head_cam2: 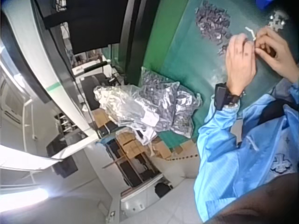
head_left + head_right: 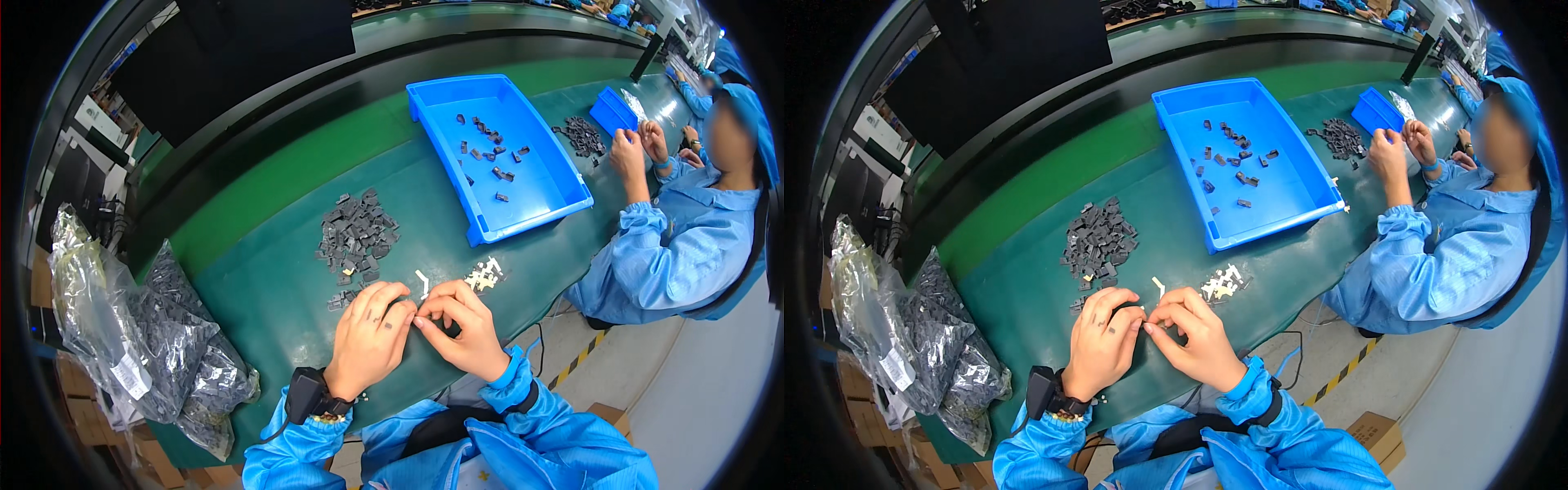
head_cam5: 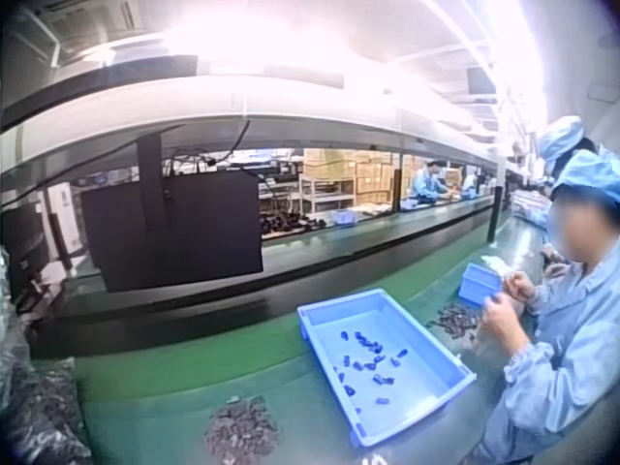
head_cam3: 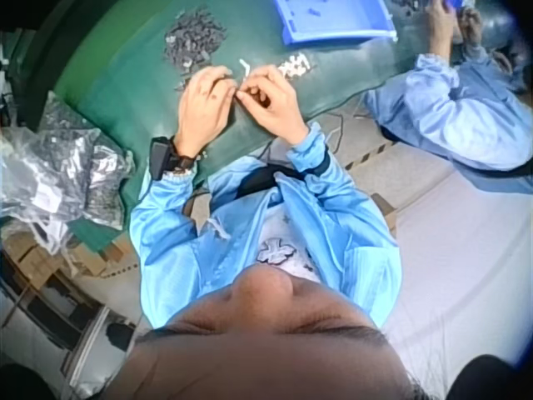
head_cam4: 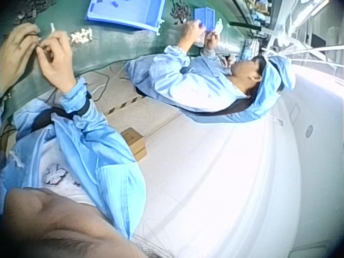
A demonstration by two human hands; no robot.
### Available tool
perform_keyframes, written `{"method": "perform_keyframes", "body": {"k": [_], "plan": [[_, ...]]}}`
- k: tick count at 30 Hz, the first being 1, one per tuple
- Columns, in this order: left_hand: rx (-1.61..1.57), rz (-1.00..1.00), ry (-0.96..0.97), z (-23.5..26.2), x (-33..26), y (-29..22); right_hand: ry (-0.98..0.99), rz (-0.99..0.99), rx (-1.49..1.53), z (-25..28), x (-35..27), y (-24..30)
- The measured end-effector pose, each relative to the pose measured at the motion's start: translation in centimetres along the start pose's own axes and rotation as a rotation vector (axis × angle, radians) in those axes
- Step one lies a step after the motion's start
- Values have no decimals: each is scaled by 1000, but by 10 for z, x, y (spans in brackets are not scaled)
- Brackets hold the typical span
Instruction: Assembling small plastic and metal components at an industrial workbench.
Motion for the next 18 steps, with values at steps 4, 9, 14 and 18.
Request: {"method": "perform_keyframes", "body": {"k": [4,9,14,18], "plan": [[-48,37,-50,0,2,-3,14,-54,44,5,0,-5],[-314,242,-106,3,3,-4,56,-241,704,10,-2,-17],[-624,371,-57,-13,-9,-10,163,-394,975,9,-9,-26],[-670,370,-130,-16,-11,-13,230,-308,952,0,-9,-21]]}}
Point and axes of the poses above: each hand's wrist, its own x-axis towards the middle knuckle, its own z-axis out of the back of the hand, y = z × x, the point moved 3 cm from there along x, towards the middle knuckle, and after that the axes turned 3 degrees about -y, right-handed, at the moved point
